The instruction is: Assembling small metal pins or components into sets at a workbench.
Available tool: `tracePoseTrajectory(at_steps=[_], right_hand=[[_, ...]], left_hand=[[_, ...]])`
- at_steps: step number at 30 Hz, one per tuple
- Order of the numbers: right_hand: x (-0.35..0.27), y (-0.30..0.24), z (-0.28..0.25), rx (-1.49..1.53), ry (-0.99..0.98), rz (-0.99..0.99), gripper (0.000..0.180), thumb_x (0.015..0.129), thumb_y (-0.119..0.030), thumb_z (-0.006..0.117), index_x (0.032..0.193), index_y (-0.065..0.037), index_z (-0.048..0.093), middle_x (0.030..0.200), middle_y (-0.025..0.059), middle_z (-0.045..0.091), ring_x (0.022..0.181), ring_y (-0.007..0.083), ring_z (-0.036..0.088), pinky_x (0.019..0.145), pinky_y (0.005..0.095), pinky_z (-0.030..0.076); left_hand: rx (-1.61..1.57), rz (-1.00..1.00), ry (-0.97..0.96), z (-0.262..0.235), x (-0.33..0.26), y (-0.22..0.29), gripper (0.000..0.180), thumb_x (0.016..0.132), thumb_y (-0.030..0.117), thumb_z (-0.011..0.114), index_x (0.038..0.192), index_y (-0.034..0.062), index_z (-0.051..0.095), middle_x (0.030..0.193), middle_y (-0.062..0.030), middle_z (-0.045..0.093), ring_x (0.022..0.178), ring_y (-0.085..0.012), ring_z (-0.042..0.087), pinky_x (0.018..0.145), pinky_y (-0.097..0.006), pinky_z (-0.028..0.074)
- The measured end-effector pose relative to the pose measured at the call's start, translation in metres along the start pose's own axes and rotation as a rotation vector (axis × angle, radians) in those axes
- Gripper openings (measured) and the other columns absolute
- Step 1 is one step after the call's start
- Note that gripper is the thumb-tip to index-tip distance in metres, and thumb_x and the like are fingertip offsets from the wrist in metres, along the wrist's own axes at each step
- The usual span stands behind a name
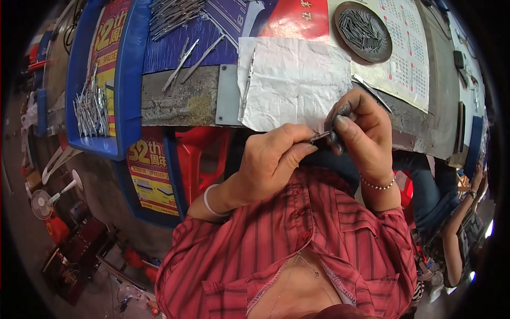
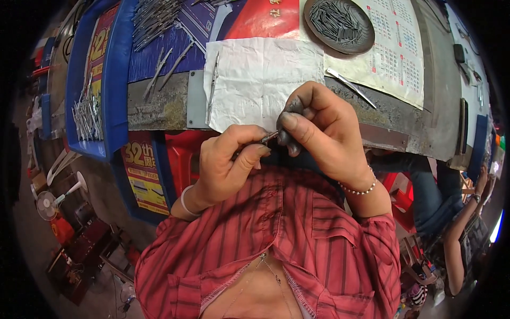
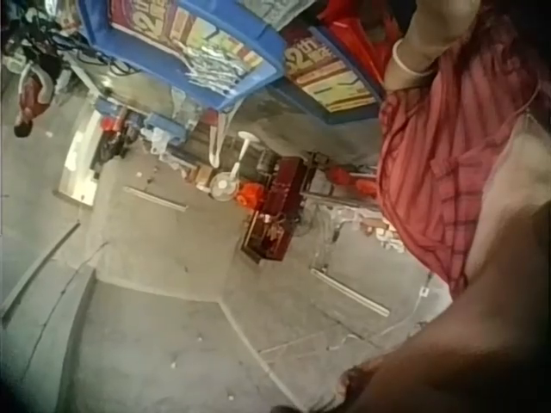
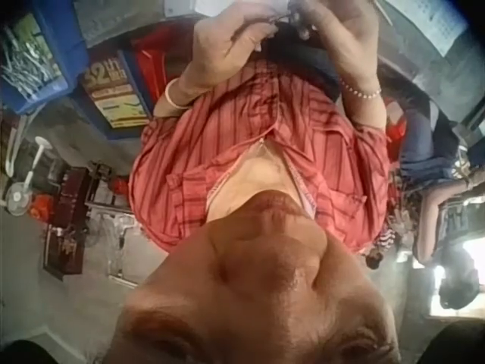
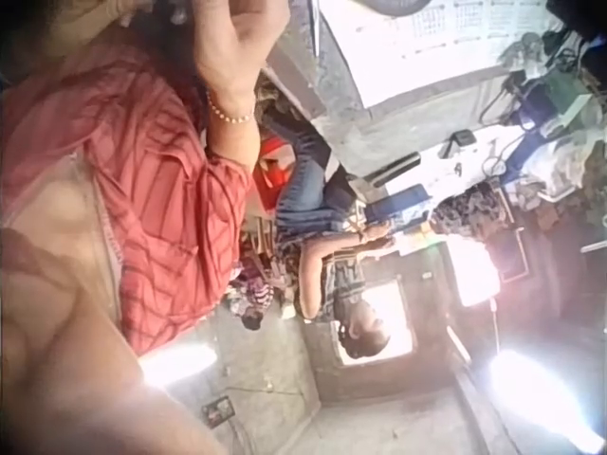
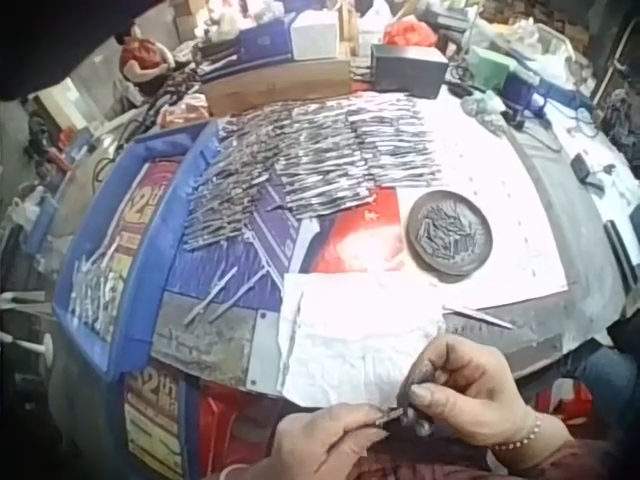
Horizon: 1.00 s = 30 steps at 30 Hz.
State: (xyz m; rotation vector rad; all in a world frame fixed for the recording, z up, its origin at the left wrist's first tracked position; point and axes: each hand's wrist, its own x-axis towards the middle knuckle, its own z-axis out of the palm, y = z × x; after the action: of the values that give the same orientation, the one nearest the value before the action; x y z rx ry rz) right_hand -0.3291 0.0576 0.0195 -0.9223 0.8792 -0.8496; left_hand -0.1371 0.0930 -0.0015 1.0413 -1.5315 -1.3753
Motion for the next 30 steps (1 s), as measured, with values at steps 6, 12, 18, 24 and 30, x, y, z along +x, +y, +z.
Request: tracePoseTrajectory(at_steps=[6, 12, 18, 24, 30], right_hand=[[-0.013, 0.005, 0.014, -0.08, 0.056, -0.11, 0.013, 0.093, -0.008, 0.054, 0.097, 0.001, 0.047, 0.081, 0.0044, 0.057, 0.066, 0.0056, 0.052, 0.058, 0.0182, 0.043], [-0.024, 0.023, 0.016, -0.174, 0.12, -0.189, 0.011, 0.091, -0.003, 0.055, 0.098, 0.003, 0.048, 0.084, 0.0051, 0.056, 0.071, 0.007, 0.052, 0.065, 0.0204, 0.044], [-0.023, 0.023, 0.018, -0.051, 0.168, -0.197, 0.01, 0.094, -0.007, 0.051, 0.096, 0.003, 0.048, 0.083, 0.0092, 0.06, 0.066, 0.0094, 0.056, 0.061, 0.0219, 0.047], [-0.021, 0.029, 0.019, -0.103, 0.138, -0.171, 0.011, 0.095, -0.009, 0.049, 0.095, 0.002, 0.047, 0.083, 0.0095, 0.06, 0.067, 0.009, 0.055, 0.062, 0.0222, 0.046], [-0.017, 0.028, 0.023, -0.082, 0.156, -0.128, 0.012, 0.095, -0.01, 0.049, 0.094, 0.002, 0.047, 0.083, 0.0094, 0.06, 0.066, 0.0085, 0.054, 0.062, 0.0219, 0.046]], left_hand=[[0.251, 0.275, 0.144, 0.004, -0.002, -0.001, 0.017, 0.083, 0.0, 0.065, 0.098, -0.0005, 0.058, 0.073, -0.0094, 0.063, 0.052, -0.0158, 0.059, 0.047, -0.025, 0.046], [0.248, 0.279, 0.15, 0.005, -0.006, -0.004, 0.018, 0.081, 0.0, 0.067, 0.097, -0.0005, 0.059, 0.076, -0.0117, 0.065, 0.057, -0.019, 0.063, 0.051, -0.028, 0.048], [0.447, 0.315, 0.114, 0.0, -0.008, 0.001, 0.025, 0.073, -0.002, 0.071, 0.096, -0.0017, 0.06, 0.076, -0.0126, 0.064, 0.063, -0.0252, 0.065, 0.053, -0.03, 0.05], [0.577, 0.408, 0.156, 0.0, -0.01, -0.001, 0.03, 0.07, -0.002, 0.073, 0.097, -0.0016, 0.061, 0.074, -0.0113, 0.064, 0.06, -0.0236, 0.063, 0.049, -0.031, 0.047], [0.619, 0.415, 0.182, -0.002, -0.009, -0.001, 0.03, 0.069, -0.001, 0.073, 0.097, -0.0012, 0.061, 0.074, -0.0113, 0.063, 0.06, -0.0233, 0.063, 0.049, -0.031, 0.047]])
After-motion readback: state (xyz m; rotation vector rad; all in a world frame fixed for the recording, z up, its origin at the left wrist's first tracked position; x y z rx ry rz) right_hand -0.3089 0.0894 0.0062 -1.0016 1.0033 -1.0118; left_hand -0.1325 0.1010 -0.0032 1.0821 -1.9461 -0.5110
